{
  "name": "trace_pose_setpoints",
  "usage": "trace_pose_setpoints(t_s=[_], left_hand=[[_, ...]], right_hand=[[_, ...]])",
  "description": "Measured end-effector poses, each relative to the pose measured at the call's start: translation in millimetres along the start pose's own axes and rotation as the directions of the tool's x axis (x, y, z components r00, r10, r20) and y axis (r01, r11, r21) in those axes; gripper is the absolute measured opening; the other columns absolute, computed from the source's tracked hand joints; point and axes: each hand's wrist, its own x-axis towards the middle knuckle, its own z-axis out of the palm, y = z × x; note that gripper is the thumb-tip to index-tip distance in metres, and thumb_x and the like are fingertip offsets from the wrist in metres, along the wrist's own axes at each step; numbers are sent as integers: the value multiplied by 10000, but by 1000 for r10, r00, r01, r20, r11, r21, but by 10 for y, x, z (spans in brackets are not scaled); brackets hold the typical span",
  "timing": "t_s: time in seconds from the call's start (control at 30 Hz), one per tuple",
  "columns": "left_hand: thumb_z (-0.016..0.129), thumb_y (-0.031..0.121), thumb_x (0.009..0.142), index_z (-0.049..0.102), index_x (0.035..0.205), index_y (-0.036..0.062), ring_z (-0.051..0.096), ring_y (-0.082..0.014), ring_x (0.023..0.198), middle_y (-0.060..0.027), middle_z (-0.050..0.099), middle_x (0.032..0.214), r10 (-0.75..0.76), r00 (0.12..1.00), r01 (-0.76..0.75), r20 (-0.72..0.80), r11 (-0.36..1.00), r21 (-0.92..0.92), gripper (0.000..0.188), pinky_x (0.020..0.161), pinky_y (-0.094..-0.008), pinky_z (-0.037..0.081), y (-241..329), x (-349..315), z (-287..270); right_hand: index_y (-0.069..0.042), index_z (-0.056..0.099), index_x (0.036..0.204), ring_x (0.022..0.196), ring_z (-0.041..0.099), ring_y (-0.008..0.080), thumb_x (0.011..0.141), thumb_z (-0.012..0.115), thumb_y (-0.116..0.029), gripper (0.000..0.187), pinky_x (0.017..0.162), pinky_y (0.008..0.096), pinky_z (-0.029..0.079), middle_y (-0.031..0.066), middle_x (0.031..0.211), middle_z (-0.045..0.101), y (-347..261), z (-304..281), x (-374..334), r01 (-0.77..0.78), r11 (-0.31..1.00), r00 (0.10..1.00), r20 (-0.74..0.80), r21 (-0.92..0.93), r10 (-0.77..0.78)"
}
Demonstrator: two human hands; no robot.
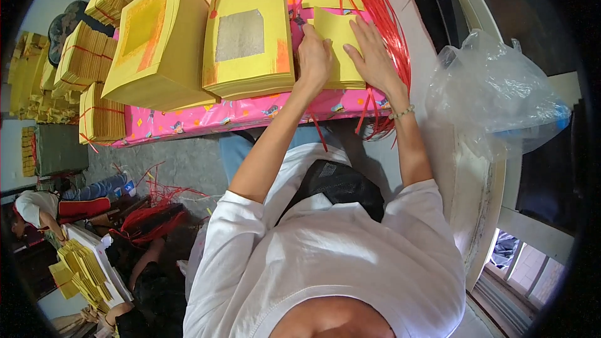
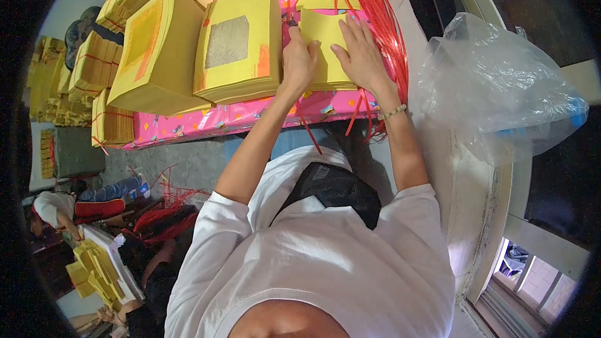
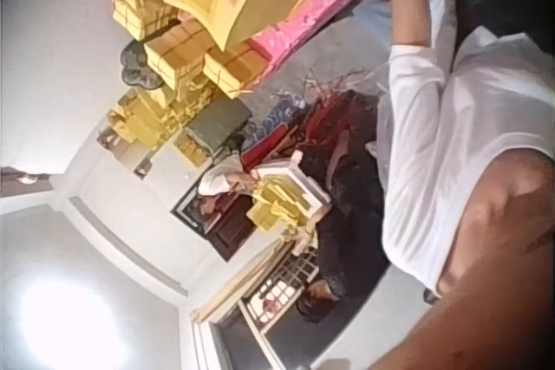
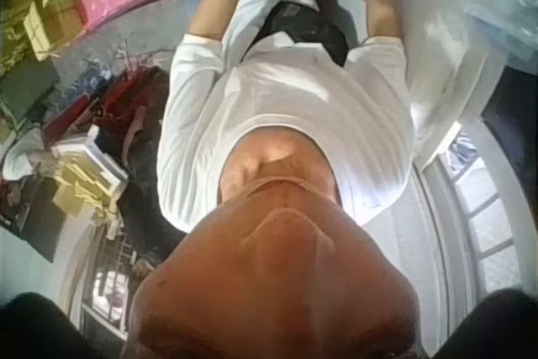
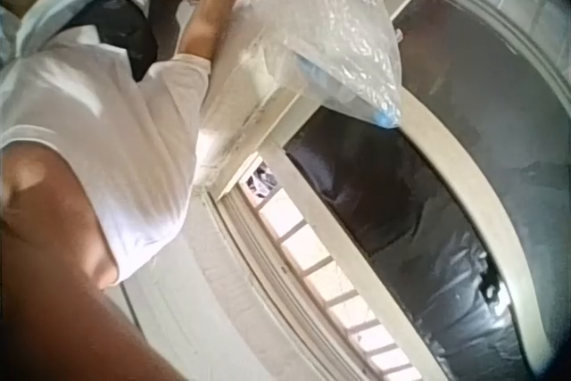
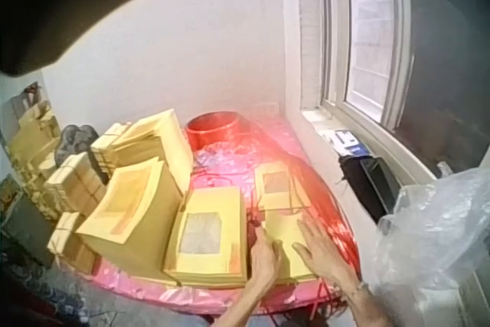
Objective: Arranging and stacking yellow Joss paper sheets on a work table.
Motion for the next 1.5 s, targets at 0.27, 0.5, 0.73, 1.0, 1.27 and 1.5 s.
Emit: trace_pose_setpoints(t_s=[0.27, 0.5, 0.73, 1.0, 1.27, 1.5], left_hand=[[615, -47, 748, 333, 1202, -148, 503, -470, 964, -336, 453, 1064, 201, 973, -192, -113, 978, 83, 544, 809, -476, 453, -58, -18, -7], [657, 55, 754, 321, 1312, -118, 389, -442, 1176, -355, 371, 1258, 320, 947, -295, 10, 861, 414, 674, 998, -462, 357, 259, -313, -226], [649, 43, 768, 613, 1079, 41, 542, -331, 954, -144, 586, 957, 368, 921, -377, 127, 925, 56, 313, 812, -419, 457, 614, -537, -1116], [738, 109, 735, 644, 1099, 89, 550, -289, 991, -98, 621, 1056, 375, 923, -384, 89, 874, 298, 377, 865, -371, 449, 188, -462, -1911], [749, 171, 731, 710, 963, 116, 535, -259, 991, -43, 648, 1021, 355, 928, -372, 113, 882, 289, 242, 859, -362, 461, -79, -433, -1906], [721, 206, 772, 751, 879, 126, 536, -247, 970, -45, 660, 962, 308, 946, -323, 97, 921, 218, 136, 847, -354, 461, -116, -387, -1907]], right_hand=[[1, 274, 1429, 1401, 160, 389, 985, 383, -317, 557, 1132, 460, 194, 195, 1522, 176, 155, 213, -133, -98, 995, 972, 216, 12, 93], [23, 284, 1418, 1400, 156, 393, 980, 402, -284, 548, 1140, 458, 167, 203, 1518, 185, 169, 172, -124, -67, 998, 981, 183, 12, 63], [-39, 349, 1410, 1393, 170, 410, 961, 478, -321, 546, 1134, 469, 157, 202, 1509, 225, 34, -19, 88, -73, 987, 992, 111, 140, 58], [-72, 592, 1213, 1250, 464, 279, 854, 657, -207, 389, 1028, 376, 374, 133, 1325, 514, -866, -448, 366, 71, 951, 993, 64, 301, -95], [-53, 671, 986, 992, 599, 254, 770, 724, -190, 261, 852, 351, 486, 90, 1059, 640, -1184, -225, 336, 257, 925, 945, 126, 282, -301], [-22, 693, 883, 881, 639, 252, 819, 688, -186, 177, 786, 334, 494, 106, 950, 661, -1227, -215, 423, 116, 924, 969, 164, 365, -186]])
